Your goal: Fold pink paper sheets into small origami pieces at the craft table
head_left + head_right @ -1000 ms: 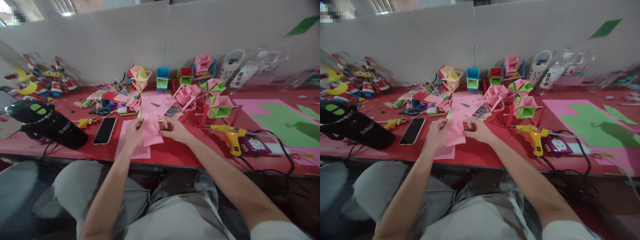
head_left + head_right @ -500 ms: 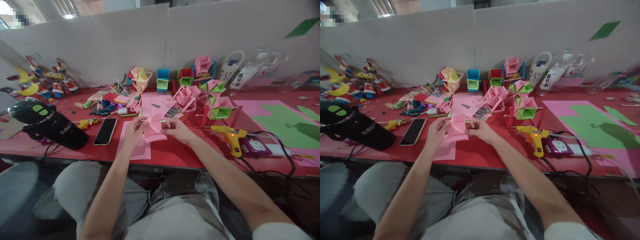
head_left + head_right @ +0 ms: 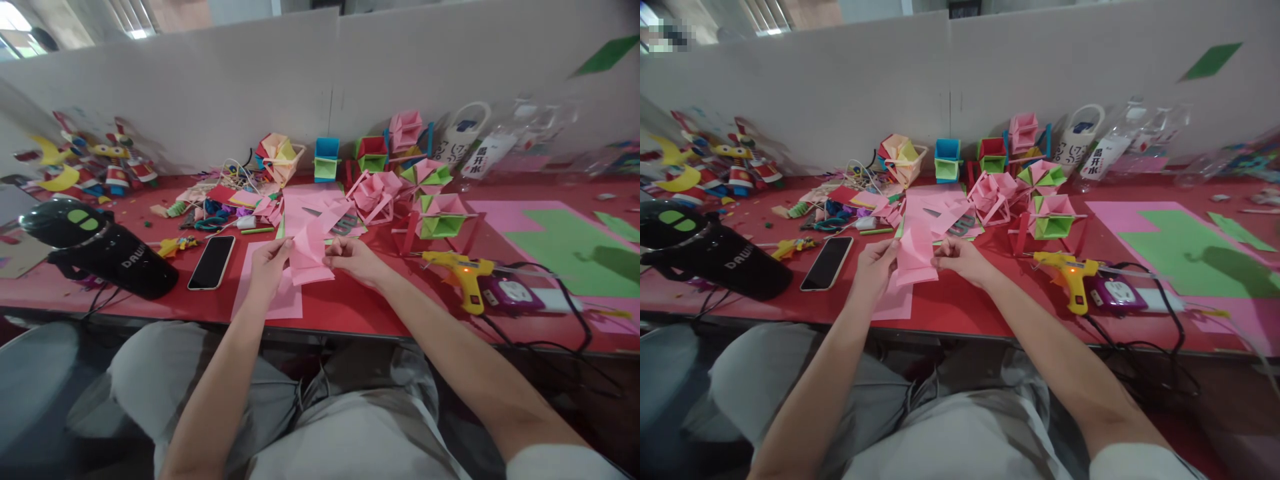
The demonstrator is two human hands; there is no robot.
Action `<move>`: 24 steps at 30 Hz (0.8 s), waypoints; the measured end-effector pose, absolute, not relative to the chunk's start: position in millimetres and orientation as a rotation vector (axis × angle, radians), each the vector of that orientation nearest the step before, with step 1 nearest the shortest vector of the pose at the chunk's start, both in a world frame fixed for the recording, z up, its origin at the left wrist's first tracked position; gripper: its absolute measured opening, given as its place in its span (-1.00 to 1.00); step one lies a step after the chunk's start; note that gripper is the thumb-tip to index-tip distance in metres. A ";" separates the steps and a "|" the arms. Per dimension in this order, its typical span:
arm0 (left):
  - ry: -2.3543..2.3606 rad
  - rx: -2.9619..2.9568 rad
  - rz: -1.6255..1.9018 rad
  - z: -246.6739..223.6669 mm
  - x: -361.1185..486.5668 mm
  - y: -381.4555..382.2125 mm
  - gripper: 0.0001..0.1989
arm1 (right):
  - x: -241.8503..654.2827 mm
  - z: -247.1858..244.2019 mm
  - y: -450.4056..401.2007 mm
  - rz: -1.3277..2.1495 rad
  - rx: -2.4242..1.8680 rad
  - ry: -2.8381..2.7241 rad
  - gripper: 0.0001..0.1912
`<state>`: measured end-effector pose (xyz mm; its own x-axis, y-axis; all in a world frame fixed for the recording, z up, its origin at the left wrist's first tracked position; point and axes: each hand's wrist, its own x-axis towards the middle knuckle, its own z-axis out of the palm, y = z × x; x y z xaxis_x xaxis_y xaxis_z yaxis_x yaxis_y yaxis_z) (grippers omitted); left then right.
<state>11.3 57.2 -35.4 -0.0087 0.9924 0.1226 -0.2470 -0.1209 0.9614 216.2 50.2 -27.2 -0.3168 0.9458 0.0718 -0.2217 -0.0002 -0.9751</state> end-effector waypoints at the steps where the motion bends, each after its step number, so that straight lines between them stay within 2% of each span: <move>1: 0.967 1.116 1.416 -35.8 11.9 57.0 -0.62 | 216.1 -27.7 50.4 1.505 -0.844 -1.299 -0.55; 10: 1.180 1.342 1.562 -26.3 15.6 48.8 -0.70 | 214.8 -28.4 50.2 1.462 -0.816 -1.338 -0.52; 17: 0.967 1.356 1.421 -28.9 15.2 51.2 -0.57 | 217.0 -24.4 48.5 1.572 -0.823 -1.211 -0.52; 24: 1.071 1.321 1.485 -26.6 16.6 48.4 -0.64 | 217.3 -29.1 50.3 1.575 -0.816 -1.264 -0.54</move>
